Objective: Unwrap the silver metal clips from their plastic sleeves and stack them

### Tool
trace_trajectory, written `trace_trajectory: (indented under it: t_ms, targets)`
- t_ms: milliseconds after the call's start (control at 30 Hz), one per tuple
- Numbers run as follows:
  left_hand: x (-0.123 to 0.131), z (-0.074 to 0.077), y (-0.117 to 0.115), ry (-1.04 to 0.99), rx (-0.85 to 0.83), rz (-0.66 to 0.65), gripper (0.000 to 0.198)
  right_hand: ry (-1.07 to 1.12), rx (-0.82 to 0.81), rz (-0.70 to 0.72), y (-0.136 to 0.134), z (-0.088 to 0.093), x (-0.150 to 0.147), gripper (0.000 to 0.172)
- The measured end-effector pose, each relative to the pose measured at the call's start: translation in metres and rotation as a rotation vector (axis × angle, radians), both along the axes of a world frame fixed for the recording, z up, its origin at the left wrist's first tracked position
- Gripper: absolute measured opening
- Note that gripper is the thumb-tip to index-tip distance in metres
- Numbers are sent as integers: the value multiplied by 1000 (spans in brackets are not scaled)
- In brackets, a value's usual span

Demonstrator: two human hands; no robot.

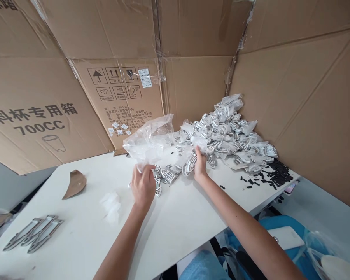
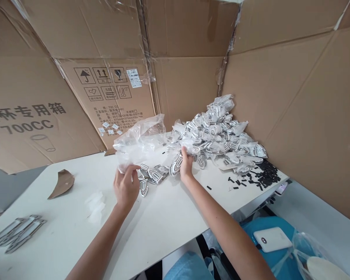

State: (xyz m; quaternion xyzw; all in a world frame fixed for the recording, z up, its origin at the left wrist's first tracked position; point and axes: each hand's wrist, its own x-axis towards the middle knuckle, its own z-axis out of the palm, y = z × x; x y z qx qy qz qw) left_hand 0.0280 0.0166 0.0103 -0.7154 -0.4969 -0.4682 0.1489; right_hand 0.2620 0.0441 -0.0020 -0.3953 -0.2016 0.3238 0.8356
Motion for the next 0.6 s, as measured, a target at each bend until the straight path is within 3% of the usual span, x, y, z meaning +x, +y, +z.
trace_trajectory:
  t_ms: [167,267,333,600]
  targets:
    - [15,3,2,402,-153,-245,26,-25,-59,-108,5,0,13,40]
    - [16,6,-1,589,-203,-325,30,-20,-92,-122,8,-4,15,39]
    - [14,6,-3,634,-212,-335,35,-8,-114,-124,9,-7,14,39]
    - [7,-7,10,598,-155,-248,18,-7,-180,-129,10,-9,15,40]
